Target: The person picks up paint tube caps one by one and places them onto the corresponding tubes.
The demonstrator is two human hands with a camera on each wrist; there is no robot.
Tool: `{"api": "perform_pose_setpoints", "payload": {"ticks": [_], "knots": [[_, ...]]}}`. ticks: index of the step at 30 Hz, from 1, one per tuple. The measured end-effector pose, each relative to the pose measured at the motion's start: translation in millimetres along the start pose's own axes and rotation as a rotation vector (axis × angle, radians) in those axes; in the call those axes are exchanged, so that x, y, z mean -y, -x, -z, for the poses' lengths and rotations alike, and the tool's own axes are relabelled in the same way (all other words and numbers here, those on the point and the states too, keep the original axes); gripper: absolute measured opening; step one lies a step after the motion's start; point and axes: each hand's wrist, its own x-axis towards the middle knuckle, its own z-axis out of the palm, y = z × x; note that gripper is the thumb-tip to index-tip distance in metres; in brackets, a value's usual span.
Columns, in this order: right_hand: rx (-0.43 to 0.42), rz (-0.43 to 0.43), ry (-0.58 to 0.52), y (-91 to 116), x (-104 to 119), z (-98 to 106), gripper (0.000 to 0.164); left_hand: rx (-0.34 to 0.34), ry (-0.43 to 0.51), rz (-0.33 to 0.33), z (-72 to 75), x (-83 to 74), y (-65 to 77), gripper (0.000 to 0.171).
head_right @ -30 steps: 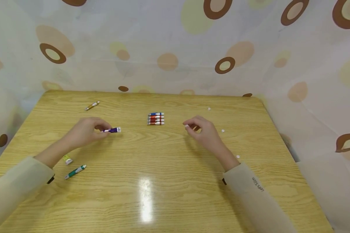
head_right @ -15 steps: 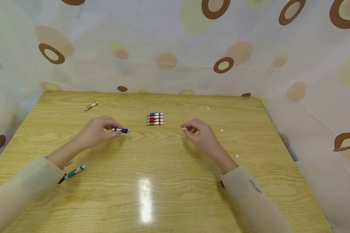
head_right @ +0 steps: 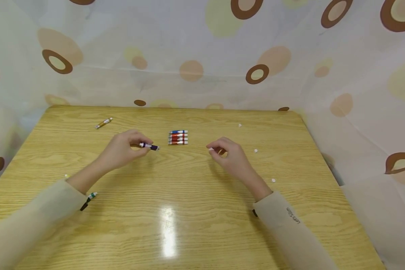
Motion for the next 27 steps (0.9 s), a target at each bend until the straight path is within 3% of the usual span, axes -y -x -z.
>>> {"api": "perform_pose_setpoints", "payload": {"ticks": [12, 27], "knots": [[-0.002, 0.000, -0.006, -1.0, 0.5, -1.5, 0.016, -0.023, 0.183, 0.034, -13.4, -12.1, -8.0, 0.018], [0.012, -0.021, -0.013, -1.7, 1.1, -1.7, 0.017, -0.012, 0.258, -0.009, -20.9, -14.4, -9.0, 0.011]]}}
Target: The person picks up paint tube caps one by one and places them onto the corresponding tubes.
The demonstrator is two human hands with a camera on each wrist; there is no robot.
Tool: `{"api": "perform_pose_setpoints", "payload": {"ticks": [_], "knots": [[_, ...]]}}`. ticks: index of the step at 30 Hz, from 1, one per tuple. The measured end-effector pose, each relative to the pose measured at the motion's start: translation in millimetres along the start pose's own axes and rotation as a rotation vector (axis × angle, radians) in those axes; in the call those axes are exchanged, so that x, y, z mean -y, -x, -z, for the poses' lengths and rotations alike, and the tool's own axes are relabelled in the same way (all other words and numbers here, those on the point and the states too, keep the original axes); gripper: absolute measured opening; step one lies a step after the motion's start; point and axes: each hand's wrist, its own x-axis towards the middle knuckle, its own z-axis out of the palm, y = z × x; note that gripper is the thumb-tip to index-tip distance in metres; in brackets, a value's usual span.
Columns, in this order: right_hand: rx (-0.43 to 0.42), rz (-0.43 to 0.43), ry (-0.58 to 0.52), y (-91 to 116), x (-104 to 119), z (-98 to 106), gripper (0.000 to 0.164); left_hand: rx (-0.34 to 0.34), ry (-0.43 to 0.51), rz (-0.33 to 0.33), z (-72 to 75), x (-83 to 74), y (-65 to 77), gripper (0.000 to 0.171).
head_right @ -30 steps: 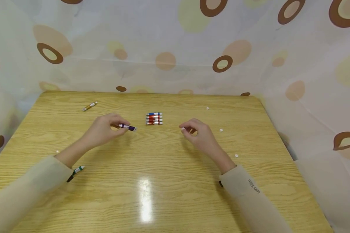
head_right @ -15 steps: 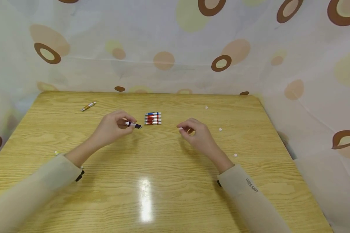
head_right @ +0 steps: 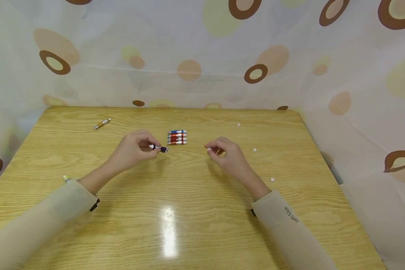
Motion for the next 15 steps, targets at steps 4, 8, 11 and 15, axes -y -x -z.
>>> {"api": "perform_pose_setpoints", "payload": {"ticks": [4, 8, 11, 15], "knots": [[0.001, 0.004, 0.001, 0.5, -1.2, -0.5, 0.018, 0.011, -0.007, -0.004, -2.1, 0.8, -0.2, 0.019], [-0.007, 0.017, 0.003, 1.0, -2.6, -1.1, 0.017, 0.016, -0.016, 0.015, -3.5, 1.6, 0.1, 0.034], [-0.009, 0.021, 0.003, 1.2, -3.0, -1.2, 0.017, 0.008, -0.029, 0.008, -4.2, 1.9, -0.2, 0.042], [-0.010, 0.024, 0.007, 1.4, -2.9, -1.0, 0.017, -0.007, -0.067, -0.015, -5.1, 2.0, -0.9, 0.040]]}}
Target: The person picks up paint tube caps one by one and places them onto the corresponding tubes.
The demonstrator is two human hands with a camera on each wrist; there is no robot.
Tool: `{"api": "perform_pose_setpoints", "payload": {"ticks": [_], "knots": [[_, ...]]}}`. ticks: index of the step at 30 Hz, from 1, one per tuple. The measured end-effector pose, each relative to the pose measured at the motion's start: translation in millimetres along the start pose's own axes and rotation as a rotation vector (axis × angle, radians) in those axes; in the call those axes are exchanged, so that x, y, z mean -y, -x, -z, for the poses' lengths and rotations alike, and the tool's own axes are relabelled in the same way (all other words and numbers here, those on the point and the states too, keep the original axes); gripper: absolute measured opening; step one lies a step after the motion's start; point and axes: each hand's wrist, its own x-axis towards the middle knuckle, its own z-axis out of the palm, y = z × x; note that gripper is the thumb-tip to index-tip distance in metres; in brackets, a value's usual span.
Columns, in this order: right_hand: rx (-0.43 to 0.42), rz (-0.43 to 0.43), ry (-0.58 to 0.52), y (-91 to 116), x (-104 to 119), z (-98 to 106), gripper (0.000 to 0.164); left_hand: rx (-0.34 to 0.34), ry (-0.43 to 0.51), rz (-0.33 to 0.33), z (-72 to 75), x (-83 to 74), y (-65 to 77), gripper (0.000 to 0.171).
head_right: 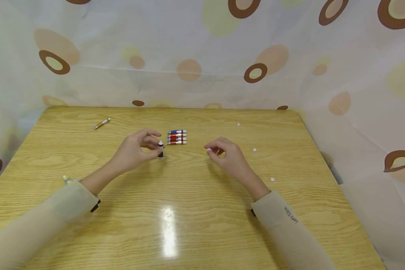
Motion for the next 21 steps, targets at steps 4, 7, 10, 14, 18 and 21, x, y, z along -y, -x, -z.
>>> {"api": "perform_pose_setpoints", "payload": {"ticks": [4, 7, 10, 14, 18, 21], "knots": [[-0.001, 0.004, -0.001, -0.3, 0.6, 0.0, 0.016, -0.003, -0.033, 0.000, 0.4, -1.4, 0.9, 0.032], [-0.004, 0.009, -0.008, -0.8, 0.7, -0.5, 0.016, 0.010, -0.049, 0.014, 0.7, -3.3, 1.5, 0.027], [-0.009, 0.024, -0.005, -1.3, 0.5, -1.5, 0.018, 0.032, -0.065, 0.022, -0.2, -3.7, 1.5, 0.022], [-0.018, 0.070, 0.022, -1.7, 1.5, -2.9, 0.020, 0.066, -0.071, 0.010, -2.5, -1.5, 1.2, 0.023], [-0.027, 0.131, 0.050, -2.3, 4.6, -5.0, 0.023, 0.099, -0.077, -0.011, -4.8, -1.0, 0.3, 0.025], [-0.023, 0.144, 0.052, -4.0, 9.3, -8.0, 0.024, 0.115, -0.096, -0.034, -5.9, -2.5, 0.1, 0.024]]}}
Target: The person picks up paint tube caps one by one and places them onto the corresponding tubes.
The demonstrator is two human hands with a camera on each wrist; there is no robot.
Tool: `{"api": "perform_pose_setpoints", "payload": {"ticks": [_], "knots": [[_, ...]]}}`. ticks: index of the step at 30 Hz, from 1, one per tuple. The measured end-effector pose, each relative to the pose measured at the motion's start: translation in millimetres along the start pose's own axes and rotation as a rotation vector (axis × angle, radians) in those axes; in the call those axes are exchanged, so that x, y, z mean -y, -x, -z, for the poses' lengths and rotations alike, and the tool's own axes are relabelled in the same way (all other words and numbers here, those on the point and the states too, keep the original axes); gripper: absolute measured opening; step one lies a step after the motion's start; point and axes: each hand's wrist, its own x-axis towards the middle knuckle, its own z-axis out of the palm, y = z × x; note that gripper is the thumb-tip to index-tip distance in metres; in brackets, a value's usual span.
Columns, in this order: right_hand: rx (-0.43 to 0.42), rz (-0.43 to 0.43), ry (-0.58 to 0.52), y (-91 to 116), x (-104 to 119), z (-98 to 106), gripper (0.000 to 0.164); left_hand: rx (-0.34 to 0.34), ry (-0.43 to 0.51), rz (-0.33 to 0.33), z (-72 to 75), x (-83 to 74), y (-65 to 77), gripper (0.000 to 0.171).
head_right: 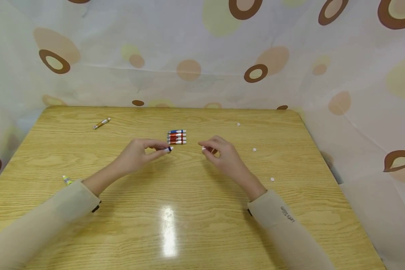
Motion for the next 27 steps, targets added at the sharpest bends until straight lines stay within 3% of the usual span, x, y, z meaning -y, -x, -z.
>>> {"api": "perform_pose_setpoints", "payload": {"ticks": [11, 27], "knots": [[0.030, -0.028, -0.061, -7.8, 15.3, -9.6, 0.013, 0.017, -0.030, -0.063, -5.8, -5.0, -4.5, 0.018], [0.032, 0.063, -0.087, -16.7, 25.0, -24.1, 0.011, 0.032, 0.011, -0.113, -9.2, -9.2, -9.2, 0.015]]}}
